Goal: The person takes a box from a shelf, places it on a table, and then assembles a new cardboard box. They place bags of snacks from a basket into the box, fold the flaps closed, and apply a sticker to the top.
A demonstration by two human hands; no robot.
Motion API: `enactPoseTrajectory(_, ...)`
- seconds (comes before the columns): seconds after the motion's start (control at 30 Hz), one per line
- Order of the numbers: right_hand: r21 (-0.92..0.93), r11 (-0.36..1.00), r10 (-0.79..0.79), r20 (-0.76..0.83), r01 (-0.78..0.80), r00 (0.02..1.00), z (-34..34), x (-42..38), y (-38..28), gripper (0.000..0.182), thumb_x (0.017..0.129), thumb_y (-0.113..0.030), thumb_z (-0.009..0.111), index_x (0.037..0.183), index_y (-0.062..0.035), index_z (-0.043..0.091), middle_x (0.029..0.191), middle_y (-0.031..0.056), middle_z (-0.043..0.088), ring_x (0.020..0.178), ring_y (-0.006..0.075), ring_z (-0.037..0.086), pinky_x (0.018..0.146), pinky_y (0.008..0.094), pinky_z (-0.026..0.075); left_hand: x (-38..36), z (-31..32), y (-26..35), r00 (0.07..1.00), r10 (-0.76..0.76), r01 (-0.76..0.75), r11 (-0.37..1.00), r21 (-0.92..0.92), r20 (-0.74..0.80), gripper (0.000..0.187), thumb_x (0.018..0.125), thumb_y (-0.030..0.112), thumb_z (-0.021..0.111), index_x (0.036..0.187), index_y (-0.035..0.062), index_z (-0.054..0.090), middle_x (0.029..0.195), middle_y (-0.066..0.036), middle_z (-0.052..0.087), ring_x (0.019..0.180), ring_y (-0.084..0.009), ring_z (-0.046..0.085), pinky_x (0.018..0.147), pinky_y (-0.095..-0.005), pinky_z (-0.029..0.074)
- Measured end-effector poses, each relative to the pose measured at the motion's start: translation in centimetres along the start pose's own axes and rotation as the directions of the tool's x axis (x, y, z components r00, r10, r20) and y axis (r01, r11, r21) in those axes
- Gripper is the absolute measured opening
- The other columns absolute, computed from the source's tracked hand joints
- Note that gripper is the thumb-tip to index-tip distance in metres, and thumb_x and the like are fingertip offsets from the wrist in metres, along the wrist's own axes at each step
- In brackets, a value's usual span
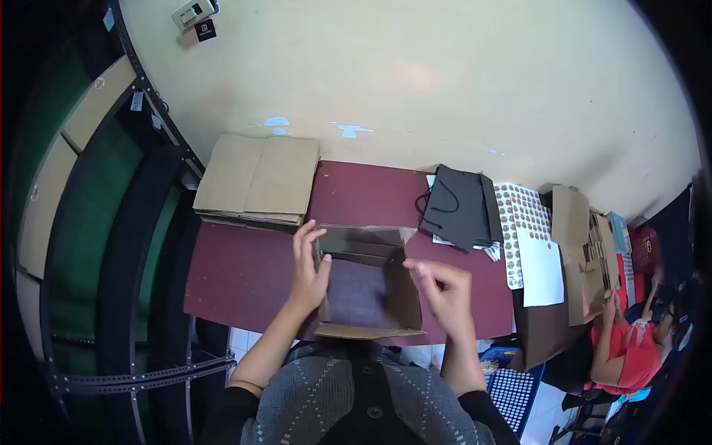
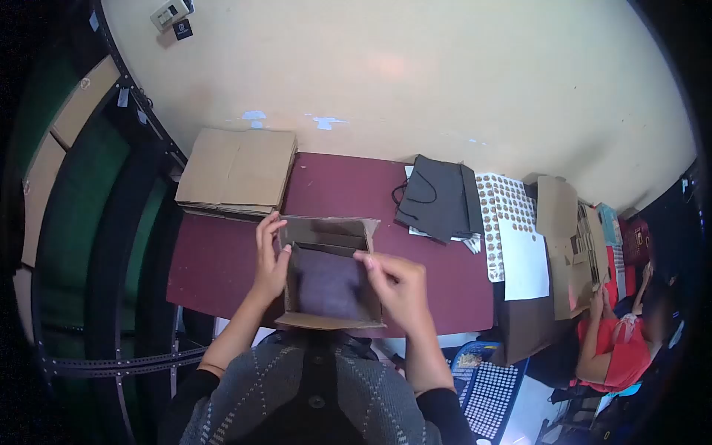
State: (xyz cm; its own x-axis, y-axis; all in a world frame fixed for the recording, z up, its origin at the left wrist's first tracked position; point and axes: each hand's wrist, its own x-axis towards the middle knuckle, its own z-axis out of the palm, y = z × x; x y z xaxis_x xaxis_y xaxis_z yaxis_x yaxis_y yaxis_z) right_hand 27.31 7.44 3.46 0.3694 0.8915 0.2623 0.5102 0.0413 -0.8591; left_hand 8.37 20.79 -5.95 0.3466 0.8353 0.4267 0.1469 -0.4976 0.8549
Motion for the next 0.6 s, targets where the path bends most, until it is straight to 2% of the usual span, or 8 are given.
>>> enactPoseTrajectory(0.03, -0.066, 0.995, -0.081, -0.081, 0.076, 0.993, 0.2, 1.3, -0.4, 0.017, 0.082, -0.013, 0.064, 0.097, -0.0059, 0.070, 0.063, 0.0055, 0.061, 0.051, 0.0090, 0.047, 0.048, 0.0244, 0.038, 0.1, -0.2, -0.1, 1.000, 0.001, -0.001, 1.000, -0.030, 0.000, 0.038, 0.081, 0.004, 0.049, 0.118, 0.0042, 0.045, 0.133, -0.019, 0.033, 0.126, -0.0354, 0.033, 0.105, -0.0426, 0.027)
enactPoseTrajectory(0.1, -0.403, 0.842, -0.428, -0.092, 0.359, 0.899, 0.6, 4.7, -0.8, 0.019, 0.080, -0.015, 0.066, 0.097, -0.0065, 0.070, 0.066, 0.0058, 0.062, 0.056, 0.0110, 0.051, 0.051, 0.0269, 0.040, -0.5, -0.8, -1.3, 0.999, 0.030, -0.028, 0.998, -0.064, 0.030, 0.034, 0.082, 0.003, 0.047, 0.116, 0.0032, 0.047, 0.133, -0.020, 0.033, 0.123, -0.0352, 0.037, 0.103, -0.0421, 0.030)
enactPoseTrajectory(0.13, -0.409, 0.844, -0.420, -0.101, 0.347, 0.902, 1.4, 6.3, 0.5, 0.019, 0.080, -0.015, 0.066, 0.097, -0.0065, 0.070, 0.066, 0.0058, 0.062, 0.056, 0.0110, 0.051, 0.051, 0.0269, 0.040, -1.2, -1.0, -2.3, 0.996, 0.082, -0.079, 0.994, -0.070, 0.041, 0.033, 0.083, 0.003, 0.046, 0.115, 0.0030, 0.048, 0.132, -0.021, 0.034, 0.122, -0.0352, 0.040, 0.102, -0.0422, 0.032)
enactPoseTrajectory(0.23, -0.392, 0.741, -0.581, 0.032, 0.545, 0.813, 3.3, 9.4, 4.3, 0.028, 0.080, -0.014, 0.067, 0.107, -0.0083, 0.066, 0.068, 0.0025, 0.061, 0.053, 0.0056, 0.046, 0.045, 0.0230, 0.036, -2.9, -1.7, -3.2, 0.989, 0.133, -0.128, 0.988, -0.083, 0.070, 0.031, 0.083, 0.001, 0.046, 0.113, 0.0031, 0.050, 0.130, -0.023, 0.037, 0.118, -0.0358, 0.044, 0.100, -0.0434, 0.035)
enactPoseTrajectory(0.27, -0.308, 0.932, -0.124, 0.225, 0.192, 0.966, 3.2, 9.8, 4.4, 0.030, 0.080, -0.015, 0.067, 0.110, -0.0087, 0.065, 0.067, 0.0021, 0.060, 0.053, 0.0056, 0.047, 0.045, 0.0227, 0.037, -3.3, -1.7, -3.4, 0.986, 0.142, -0.133, 0.986, -0.103, 0.084, 0.031, 0.082, 0.000, 0.046, 0.113, 0.0032, 0.050, 0.130, -0.023, 0.038, 0.118, -0.0360, 0.044, 0.100, -0.0438, 0.035)
enactPoseTrajectory(0.3, -0.300, 0.928, 0.336, 0.423, -0.220, 0.842, 3.2, 10.1, 4.6, 0.033, 0.080, -0.015, 0.067, 0.112, -0.0092, 0.064, 0.065, 0.0018, 0.059, 0.054, 0.0056, 0.048, 0.045, 0.0225, 0.037, -3.7, -1.9, -3.8, 0.984, 0.150, -0.137, 0.983, -0.122, 0.098, 0.031, 0.082, 0.000, 0.046, 0.113, 0.0033, 0.051, 0.129, -0.024, 0.039, 0.118, -0.0363, 0.044, 0.100, -0.0441, 0.035)
enactPoseTrajectory(0.33, -0.247, 0.955, 0.251, 0.389, -0.162, 0.886, 3.6, 10.3, 5.6, 0.035, 0.081, -0.017, 0.067, 0.116, -0.0104, 0.062, 0.066, 0.0011, 0.059, 0.055, 0.0057, 0.050, 0.044, 0.0215, 0.039, -3.8, -2.3, -4.3, 0.977, 0.162, -0.147, 0.982, -0.117, 0.136, 0.033, 0.081, -0.002, 0.046, 0.114, 0.0031, 0.051, 0.129, -0.025, 0.039, 0.119, -0.0379, 0.043, 0.101, -0.0439, 0.035)
enactPoseTrajectory(0.6, -0.104, 0.956, 0.291, 0.435, -0.274, 0.852, 3.9, 13.1, 8.6, 0.044, 0.079, -0.014, 0.068, 0.121, -0.0073, 0.058, 0.071, 0.0012, 0.060, 0.057, 0.0059, 0.051, 0.051, 0.0227, 0.043, -2.0, -4.3, -4.8, 0.920, 0.189, -0.136, 0.976, -0.171, 0.343, 0.038, 0.080, 0.001, 0.048, 0.117, 0.0051, 0.053, 0.129, -0.022, 0.041, 0.121, -0.0386, 0.042, 0.101, -0.0443, 0.033)
